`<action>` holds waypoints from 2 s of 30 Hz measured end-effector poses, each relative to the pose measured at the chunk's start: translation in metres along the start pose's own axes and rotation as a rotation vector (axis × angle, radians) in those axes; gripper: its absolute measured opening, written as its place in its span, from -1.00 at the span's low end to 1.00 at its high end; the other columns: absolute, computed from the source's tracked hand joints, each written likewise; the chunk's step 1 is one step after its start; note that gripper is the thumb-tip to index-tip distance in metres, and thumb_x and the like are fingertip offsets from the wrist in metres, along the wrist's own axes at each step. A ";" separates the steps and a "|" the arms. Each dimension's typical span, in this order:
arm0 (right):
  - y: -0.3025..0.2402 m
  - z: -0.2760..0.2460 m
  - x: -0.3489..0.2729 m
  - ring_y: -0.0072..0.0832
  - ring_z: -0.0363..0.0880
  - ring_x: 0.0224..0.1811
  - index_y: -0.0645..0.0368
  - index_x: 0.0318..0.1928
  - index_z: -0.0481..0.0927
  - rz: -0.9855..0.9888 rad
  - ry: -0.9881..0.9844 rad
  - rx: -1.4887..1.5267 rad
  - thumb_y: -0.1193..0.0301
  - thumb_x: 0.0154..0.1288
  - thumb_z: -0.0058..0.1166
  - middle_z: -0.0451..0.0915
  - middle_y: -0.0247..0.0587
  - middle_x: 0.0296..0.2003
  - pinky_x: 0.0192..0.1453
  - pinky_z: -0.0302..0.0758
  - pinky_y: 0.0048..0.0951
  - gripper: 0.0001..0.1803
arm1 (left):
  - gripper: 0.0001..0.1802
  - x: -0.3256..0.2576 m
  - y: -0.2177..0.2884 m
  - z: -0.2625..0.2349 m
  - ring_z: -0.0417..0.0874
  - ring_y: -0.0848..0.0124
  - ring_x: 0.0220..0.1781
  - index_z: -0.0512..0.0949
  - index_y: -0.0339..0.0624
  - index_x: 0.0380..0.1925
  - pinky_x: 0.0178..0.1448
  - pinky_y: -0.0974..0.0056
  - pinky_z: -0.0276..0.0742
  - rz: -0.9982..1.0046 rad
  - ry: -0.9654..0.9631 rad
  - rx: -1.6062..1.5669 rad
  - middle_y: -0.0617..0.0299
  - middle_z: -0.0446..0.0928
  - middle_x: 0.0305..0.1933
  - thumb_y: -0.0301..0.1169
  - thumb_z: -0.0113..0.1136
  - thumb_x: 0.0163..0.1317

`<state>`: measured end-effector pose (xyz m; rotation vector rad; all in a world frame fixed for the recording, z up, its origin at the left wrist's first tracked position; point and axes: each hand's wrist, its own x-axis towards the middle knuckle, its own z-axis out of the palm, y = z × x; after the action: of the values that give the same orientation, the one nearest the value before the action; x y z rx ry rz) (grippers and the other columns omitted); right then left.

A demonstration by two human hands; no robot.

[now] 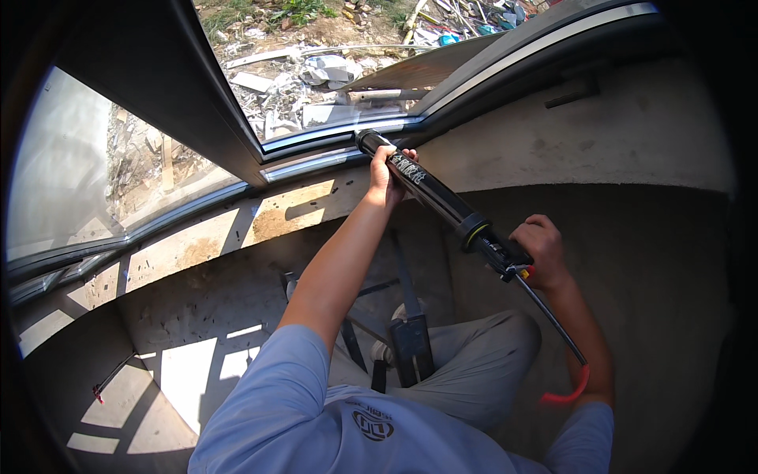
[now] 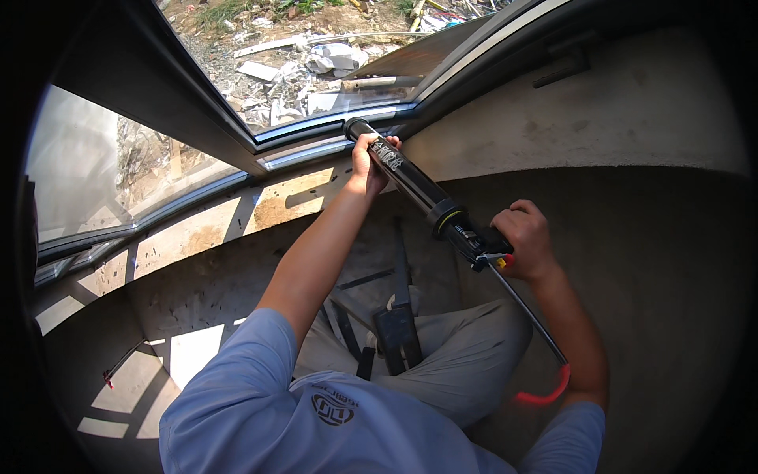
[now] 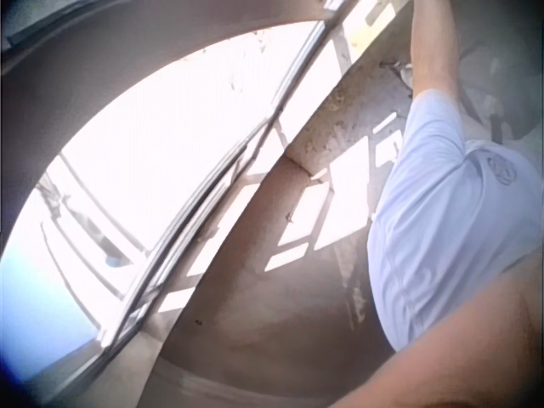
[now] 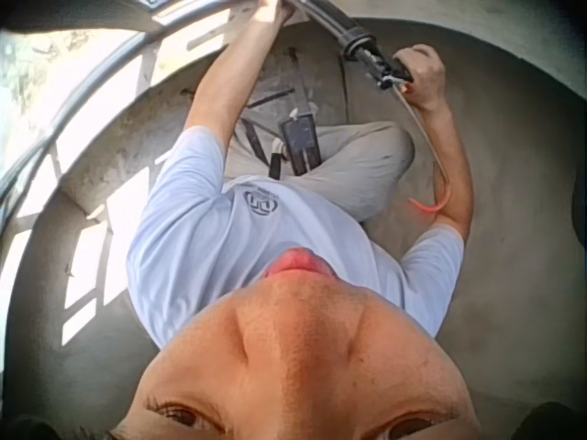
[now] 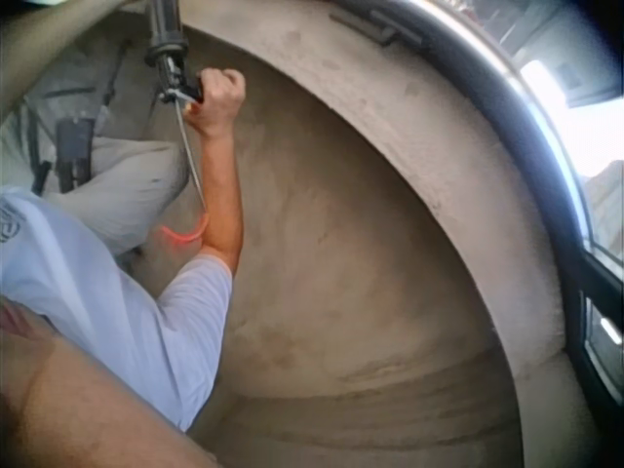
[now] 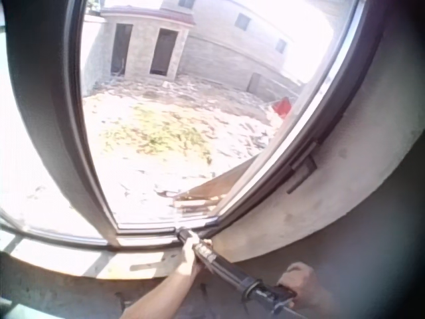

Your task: The person applies sealant to the window frame using a caulking gun while standing on a stepladder. They move the ladder to reach different sections of the frame and wipe the nozzle with a plastic bag between applications.

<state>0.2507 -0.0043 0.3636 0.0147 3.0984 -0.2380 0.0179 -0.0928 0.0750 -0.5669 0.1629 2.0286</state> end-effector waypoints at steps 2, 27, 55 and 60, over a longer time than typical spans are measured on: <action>0.009 0.002 -0.003 -0.17 0.60 -0.47 0.13 -0.45 0.54 0.001 0.041 -0.007 0.14 -0.12 0.50 0.55 -0.20 -0.55 0.05 0.54 -0.16 -0.58 | -0.57 0.006 -0.009 0.002 0.71 0.14 -0.10 0.52 -0.44 -0.19 0.32 0.11 0.65 0.011 0.045 0.030 0.00 0.66 -0.19 -0.22 0.24 0.16; 0.000 0.036 -0.095 -0.60 0.52 -0.38 0.23 0.00 0.55 0.710 0.007 1.358 -0.31 0.31 0.26 0.59 -0.30 -0.36 -0.13 0.60 -0.34 -0.22 | -0.71 0.060 -0.055 0.029 0.72 0.19 -0.27 0.55 -0.24 -0.19 -0.09 0.05 0.71 -0.071 0.240 0.587 0.05 0.63 -0.30 -0.30 0.36 0.22; -0.198 0.125 0.023 -0.67 0.18 -0.68 0.05 -0.07 0.58 1.216 0.759 1.639 0.33 0.49 0.29 0.24 -0.57 -0.62 -0.43 0.39 -0.43 -0.84 | -0.78 -0.066 -0.020 0.037 0.76 0.32 -0.13 0.61 -0.22 -0.15 0.04 0.20 0.68 -0.167 -0.016 0.661 0.15 0.72 -0.15 -0.43 0.38 0.24; -0.203 0.134 0.041 -0.66 0.19 -0.71 0.04 -0.35 0.50 1.162 0.745 1.424 0.31 0.47 0.32 0.30 -0.55 -0.64 -0.49 0.37 -0.46 -0.73 | -0.79 -0.091 0.002 0.041 0.75 0.35 -0.10 0.63 -0.21 -0.15 0.08 0.27 0.67 -0.228 -0.132 0.662 0.17 0.72 -0.15 -0.41 0.40 0.26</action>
<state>0.2117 -0.2249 0.2609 2.0132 1.9244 -2.4164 0.0393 -0.1514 0.1526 -0.0292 0.6306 1.6506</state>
